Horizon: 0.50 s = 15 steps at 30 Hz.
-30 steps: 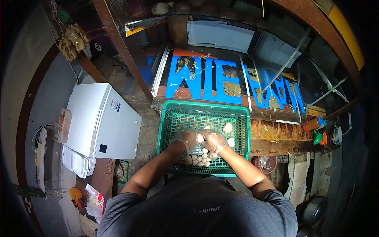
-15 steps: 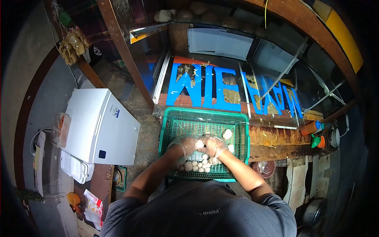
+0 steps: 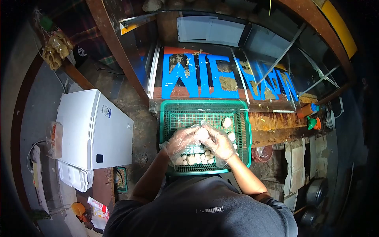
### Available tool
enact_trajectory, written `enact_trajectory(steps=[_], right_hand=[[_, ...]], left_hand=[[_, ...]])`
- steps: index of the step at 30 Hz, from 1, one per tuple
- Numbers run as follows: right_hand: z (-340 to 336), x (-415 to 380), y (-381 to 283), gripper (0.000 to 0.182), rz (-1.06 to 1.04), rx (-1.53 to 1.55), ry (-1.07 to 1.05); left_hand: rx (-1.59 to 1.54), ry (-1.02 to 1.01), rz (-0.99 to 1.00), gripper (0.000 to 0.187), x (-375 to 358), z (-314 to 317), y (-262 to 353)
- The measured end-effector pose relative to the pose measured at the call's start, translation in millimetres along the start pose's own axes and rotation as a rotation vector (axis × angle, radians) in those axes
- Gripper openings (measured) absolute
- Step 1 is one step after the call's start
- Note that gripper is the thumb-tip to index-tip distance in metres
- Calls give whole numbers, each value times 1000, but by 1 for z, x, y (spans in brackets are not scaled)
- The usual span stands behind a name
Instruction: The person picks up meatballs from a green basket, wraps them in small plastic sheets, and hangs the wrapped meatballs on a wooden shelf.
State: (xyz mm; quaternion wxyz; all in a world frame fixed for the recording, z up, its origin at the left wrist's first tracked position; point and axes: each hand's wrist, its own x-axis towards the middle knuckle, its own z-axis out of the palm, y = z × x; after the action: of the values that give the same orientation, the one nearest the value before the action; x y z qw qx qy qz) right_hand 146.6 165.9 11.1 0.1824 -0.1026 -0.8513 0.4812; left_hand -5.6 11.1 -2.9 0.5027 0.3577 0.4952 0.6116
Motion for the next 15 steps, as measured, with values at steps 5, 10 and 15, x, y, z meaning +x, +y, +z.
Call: enact_trajectory(steps=[5, 10, 15], right_hand=[[2, -14, -25, 57, 222, 139, -28], [17, -31, -27, 60, 106, 299, 23], [43, -52, -17, 61, 290, 628, 30]], left_hand=[[-130, 26, -53, 44, -13, 13, 19], [-313, 2, -53, 52, -31, 9, 8], [-551, -74, -231, 54, -43, 5, -9]])
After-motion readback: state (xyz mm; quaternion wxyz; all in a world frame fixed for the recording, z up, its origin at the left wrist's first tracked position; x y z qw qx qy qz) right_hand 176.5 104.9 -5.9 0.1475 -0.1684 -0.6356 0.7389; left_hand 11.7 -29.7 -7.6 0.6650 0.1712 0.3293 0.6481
